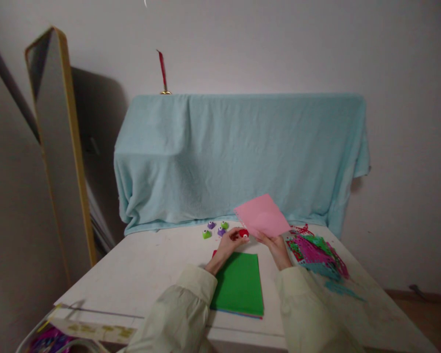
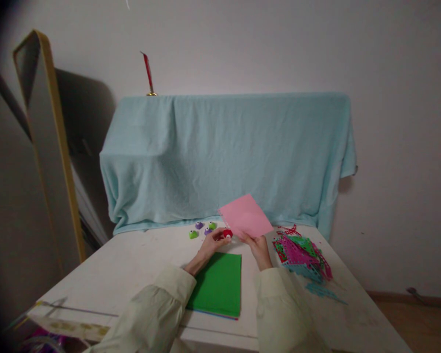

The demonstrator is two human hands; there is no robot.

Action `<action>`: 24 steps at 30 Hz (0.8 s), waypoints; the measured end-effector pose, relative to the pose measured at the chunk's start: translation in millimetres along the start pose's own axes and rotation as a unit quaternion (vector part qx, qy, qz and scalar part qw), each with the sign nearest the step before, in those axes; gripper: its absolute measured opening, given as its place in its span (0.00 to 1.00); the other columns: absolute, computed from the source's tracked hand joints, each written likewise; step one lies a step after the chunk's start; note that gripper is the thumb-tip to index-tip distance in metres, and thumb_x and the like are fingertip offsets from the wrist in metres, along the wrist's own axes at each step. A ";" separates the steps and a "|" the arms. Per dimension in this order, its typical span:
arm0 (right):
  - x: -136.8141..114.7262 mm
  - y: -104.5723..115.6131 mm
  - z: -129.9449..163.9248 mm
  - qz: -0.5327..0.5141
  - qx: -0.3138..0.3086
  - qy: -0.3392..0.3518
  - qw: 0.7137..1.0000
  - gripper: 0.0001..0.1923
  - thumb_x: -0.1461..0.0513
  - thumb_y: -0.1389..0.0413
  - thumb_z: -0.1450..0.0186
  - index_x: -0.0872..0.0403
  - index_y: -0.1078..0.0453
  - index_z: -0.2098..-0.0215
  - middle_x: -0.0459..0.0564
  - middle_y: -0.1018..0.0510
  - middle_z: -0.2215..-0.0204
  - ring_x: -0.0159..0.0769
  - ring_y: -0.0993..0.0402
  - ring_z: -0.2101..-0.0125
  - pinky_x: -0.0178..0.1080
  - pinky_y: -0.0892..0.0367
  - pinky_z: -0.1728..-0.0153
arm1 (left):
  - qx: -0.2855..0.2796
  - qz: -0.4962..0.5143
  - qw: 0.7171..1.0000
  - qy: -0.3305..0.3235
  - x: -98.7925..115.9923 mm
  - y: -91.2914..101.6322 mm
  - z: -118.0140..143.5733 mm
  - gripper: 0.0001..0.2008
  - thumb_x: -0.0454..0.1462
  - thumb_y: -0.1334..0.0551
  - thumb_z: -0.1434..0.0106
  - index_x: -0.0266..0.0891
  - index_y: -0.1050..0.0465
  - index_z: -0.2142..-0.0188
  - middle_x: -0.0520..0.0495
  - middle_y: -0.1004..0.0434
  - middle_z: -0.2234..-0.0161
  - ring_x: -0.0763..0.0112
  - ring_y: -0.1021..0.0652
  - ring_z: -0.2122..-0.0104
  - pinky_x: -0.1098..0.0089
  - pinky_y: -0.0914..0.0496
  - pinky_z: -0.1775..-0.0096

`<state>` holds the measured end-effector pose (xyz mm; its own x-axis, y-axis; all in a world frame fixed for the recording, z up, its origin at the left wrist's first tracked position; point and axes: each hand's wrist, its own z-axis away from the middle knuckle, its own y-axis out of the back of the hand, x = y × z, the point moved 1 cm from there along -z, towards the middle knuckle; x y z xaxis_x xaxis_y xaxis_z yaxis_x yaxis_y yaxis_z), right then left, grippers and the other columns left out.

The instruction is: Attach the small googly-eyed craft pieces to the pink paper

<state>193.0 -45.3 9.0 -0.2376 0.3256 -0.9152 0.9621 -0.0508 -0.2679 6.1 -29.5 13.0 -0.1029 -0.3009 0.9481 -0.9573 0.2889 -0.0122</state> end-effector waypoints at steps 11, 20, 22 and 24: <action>7.3 1.8 -0.5 0.038 -0.012 -0.031 0.999 0.23 0.52 0.35 0.51 0.57 0.24 0.61 0.53 0.20 0.64 0.43 0.23 0.68 0.43 0.25 0.70 | -0.002 0.029 0.999 0.012 10.9 -2.3 2.5 0.17 0.44 0.32 0.50 0.35 0.25 0.63 0.45 0.23 0.65 0.67 0.26 0.65 0.69 0.35 0.60; 9.3 1.1 -0.3 0.020 -0.023 -0.043 0.999 0.22 0.53 0.34 0.51 0.56 0.24 0.61 0.53 0.20 0.63 0.44 0.23 0.66 0.45 0.25 0.67 | 0.008 0.078 0.996 0.033 2.4 -6.3 0.3 0.19 0.43 0.30 0.52 0.35 0.26 0.62 0.44 0.23 0.64 0.66 0.25 0.64 0.68 0.34 0.58; 7.8 -0.5 0.5 0.017 -0.030 -0.046 0.998 0.23 0.53 0.34 0.52 0.56 0.24 0.60 0.53 0.20 0.63 0.44 0.23 0.66 0.45 0.25 0.67 | 0.009 0.074 0.997 0.030 3.8 -7.3 1.4 0.19 0.43 0.30 0.52 0.35 0.26 0.64 0.44 0.23 0.64 0.66 0.25 0.65 0.68 0.34 0.58; 5.9 -2.4 1.4 0.019 -0.038 -0.047 0.998 0.22 0.53 0.34 0.51 0.56 0.24 0.60 0.54 0.20 0.63 0.44 0.23 0.67 0.45 0.25 0.67 | 0.002 0.072 0.997 0.026 5.8 -8.2 2.6 0.18 0.44 0.30 0.52 0.35 0.26 0.64 0.44 0.23 0.65 0.66 0.25 0.64 0.68 0.34 0.58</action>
<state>189.1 -44.5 3.9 -0.2080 0.2340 -0.9497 0.9774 0.0113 -0.2113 12.7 -36.0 17.7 -0.2250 -0.2094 0.9516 -0.9347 0.3220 -0.1501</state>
